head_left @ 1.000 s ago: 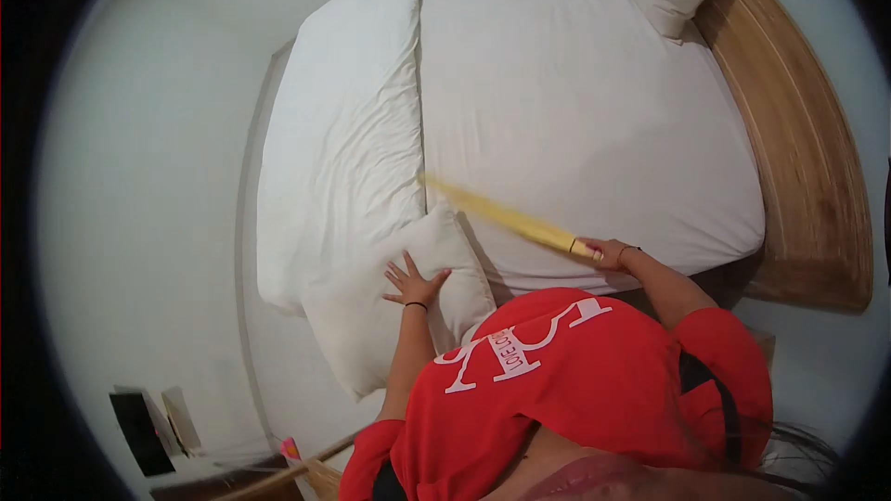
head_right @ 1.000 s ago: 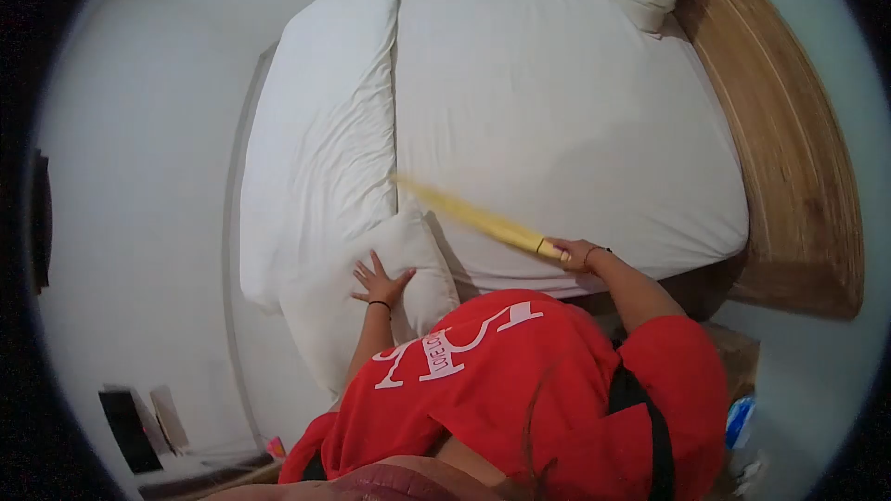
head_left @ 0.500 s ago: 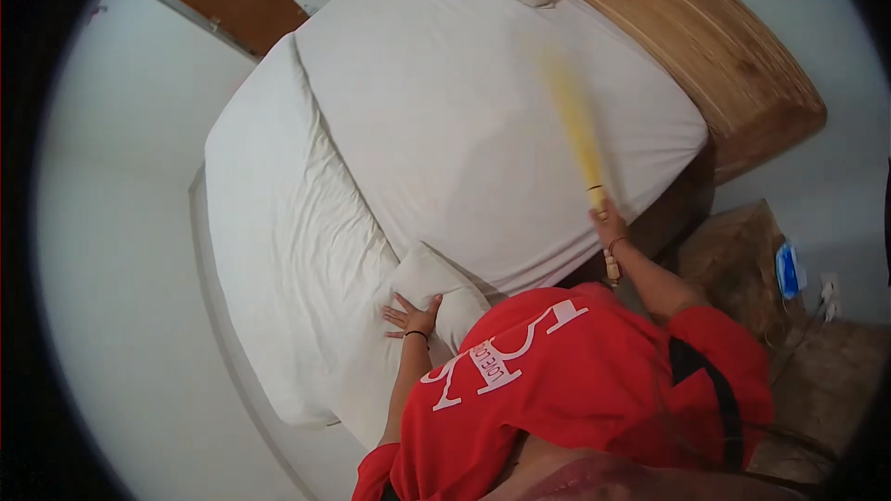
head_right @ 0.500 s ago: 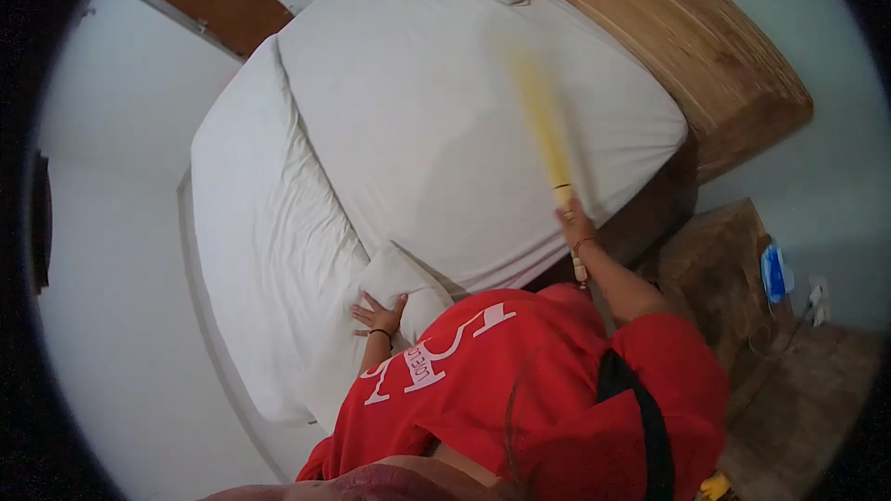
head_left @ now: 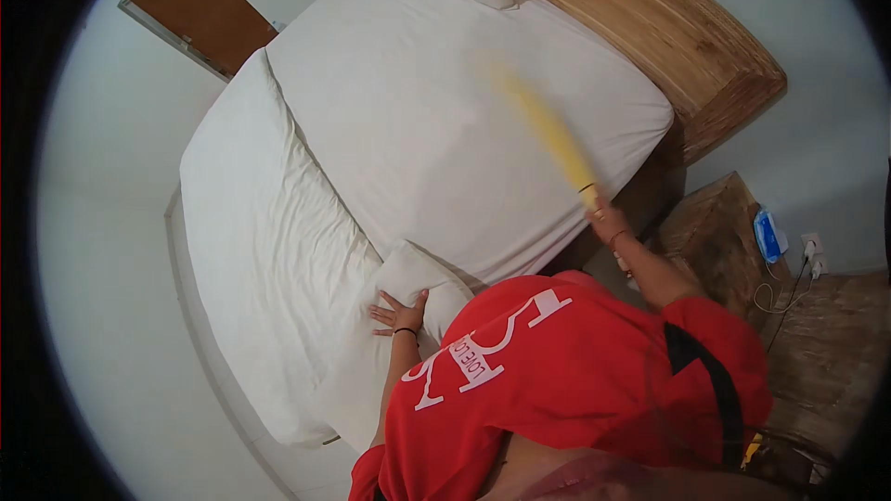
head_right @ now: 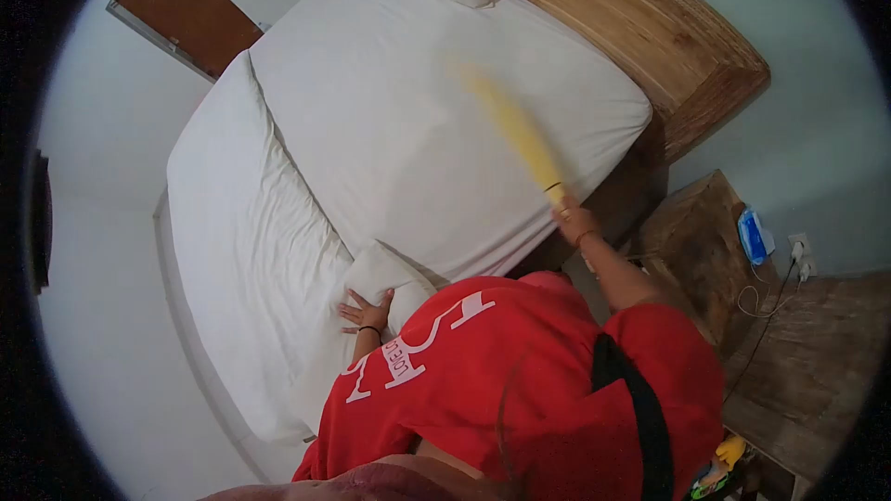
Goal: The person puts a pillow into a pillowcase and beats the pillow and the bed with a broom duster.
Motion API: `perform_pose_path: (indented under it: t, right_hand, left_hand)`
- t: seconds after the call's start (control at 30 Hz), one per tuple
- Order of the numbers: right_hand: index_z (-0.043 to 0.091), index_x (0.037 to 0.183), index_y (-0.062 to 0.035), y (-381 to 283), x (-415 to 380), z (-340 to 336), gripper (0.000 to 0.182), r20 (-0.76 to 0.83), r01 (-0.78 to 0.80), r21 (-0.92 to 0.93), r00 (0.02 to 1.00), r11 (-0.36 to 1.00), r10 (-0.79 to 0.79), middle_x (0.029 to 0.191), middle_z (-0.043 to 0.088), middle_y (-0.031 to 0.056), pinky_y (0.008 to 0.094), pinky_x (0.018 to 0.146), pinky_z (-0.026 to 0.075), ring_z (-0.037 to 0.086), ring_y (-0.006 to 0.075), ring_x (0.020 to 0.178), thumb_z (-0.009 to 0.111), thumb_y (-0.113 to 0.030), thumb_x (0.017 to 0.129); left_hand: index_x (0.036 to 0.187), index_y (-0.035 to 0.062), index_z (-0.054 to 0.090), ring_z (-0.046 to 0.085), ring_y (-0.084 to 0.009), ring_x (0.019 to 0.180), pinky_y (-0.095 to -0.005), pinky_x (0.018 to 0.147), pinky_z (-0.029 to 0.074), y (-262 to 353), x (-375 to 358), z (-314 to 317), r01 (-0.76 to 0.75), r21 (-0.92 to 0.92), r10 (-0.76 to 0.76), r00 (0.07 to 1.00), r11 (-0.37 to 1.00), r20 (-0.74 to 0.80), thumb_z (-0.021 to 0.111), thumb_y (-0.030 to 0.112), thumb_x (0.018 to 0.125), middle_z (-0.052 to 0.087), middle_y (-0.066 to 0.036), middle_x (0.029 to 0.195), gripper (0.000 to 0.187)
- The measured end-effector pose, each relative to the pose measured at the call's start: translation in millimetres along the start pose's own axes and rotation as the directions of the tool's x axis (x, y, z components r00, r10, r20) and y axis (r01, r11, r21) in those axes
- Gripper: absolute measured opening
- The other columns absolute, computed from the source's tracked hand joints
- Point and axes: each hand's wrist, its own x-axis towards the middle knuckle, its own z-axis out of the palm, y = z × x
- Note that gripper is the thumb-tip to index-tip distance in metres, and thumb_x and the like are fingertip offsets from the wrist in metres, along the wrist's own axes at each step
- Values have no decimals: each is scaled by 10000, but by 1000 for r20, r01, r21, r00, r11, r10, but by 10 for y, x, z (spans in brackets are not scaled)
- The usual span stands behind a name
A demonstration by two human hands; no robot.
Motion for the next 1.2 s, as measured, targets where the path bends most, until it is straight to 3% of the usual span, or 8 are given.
perform_pose_path:
  t: [0.13,0.2,0.3,0.47,0.7,0.8,0.93,1.2]
  right_hand:
    - [376,1351,-247,-448,-235,-492,561,401,368,-325,888,871,-226,1098,572,220,466,790,468,567,408,961,493,-457,844]
    - [302,1390,-245,571,265,-176,659,106,82,-414,994,906,-41,1001,613,181,422,747,495,618,325,844,561,-439,816]
    - [281,1394,-209,789,439,-467,618,-134,-605,339,727,721,673,1008,633,135,378,775,492,613,279,902,523,-425,868]
    - [388,1320,-154,4,530,-36,556,-29,-65,26,997,998,65,1034,602,232,443,827,456,580,390,959,456,-481,876]
    - [497,1253,-205,-1166,399,-236,436,577,730,-132,606,670,-547,1006,539,174,439,813,459,577,357,909,454,-361,847]
    - [374,1361,-207,-379,1445,-315,497,401,106,-192,916,976,-21,1224,524,168,415,876,443,539,340,1060,445,-338,887]
    - [275,1399,-229,-54,2058,-812,545,33,-369,227,928,901,372,1129,592,157,399,865,449,567,309,1023,442,-404,910]
    - [504,1225,-191,-1249,1677,-760,418,610,646,-311,698,697,-375,1048,598,180,418,784,460,584,340,919,494,-415,873]
  left_hand:
    - [1429,182,-150,-222,-342,1352,-621,992,-153,-25,18,17,-4,-24,4,1000,1000,-8,517,814,596,-192,-255,1451,1240]
    - [1430,186,-146,-223,-342,1351,-621,991,-153,-19,-21,-11,-2,-17,2,1000,1000,-6,518,813,596,-192,-253,1452,1237]
    - [1432,191,-141,-225,-339,1351,-617,992,-156,-7,-18,1,10,-9,-10,1000,1000,-4,521,813,592,-195,-246,1454,1236]
    - [1433,199,-135,-220,-325,1356,-607,996,-163,15,-32,37,21,-22,-22,999,1000,-29,527,806,597,-188,-234,1461,1227]
    - [1436,205,-125,-208,-314,1362,-595,1006,-162,190,-134,-27,124,32,-123,992,992,-26,519,795,621,-172,-222,1469,1195]
    - [1437,210,-124,-189,-309,1369,-592,1014,-154,274,-155,-66,177,53,-176,984,983,-24,514,796,622,-163,-207,1476,1189]
    - [1436,218,-124,-162,-304,1376,-590,1026,-134,313,-81,-21,235,104,-235,972,966,-14,514,798,618,-145,-186,1486,1189]
    - [1437,216,-123,-168,-301,1375,-588,1035,-114,453,-33,-88,305,148,-312,950,941,22,532,787,613,-134,-183,1490,1197]
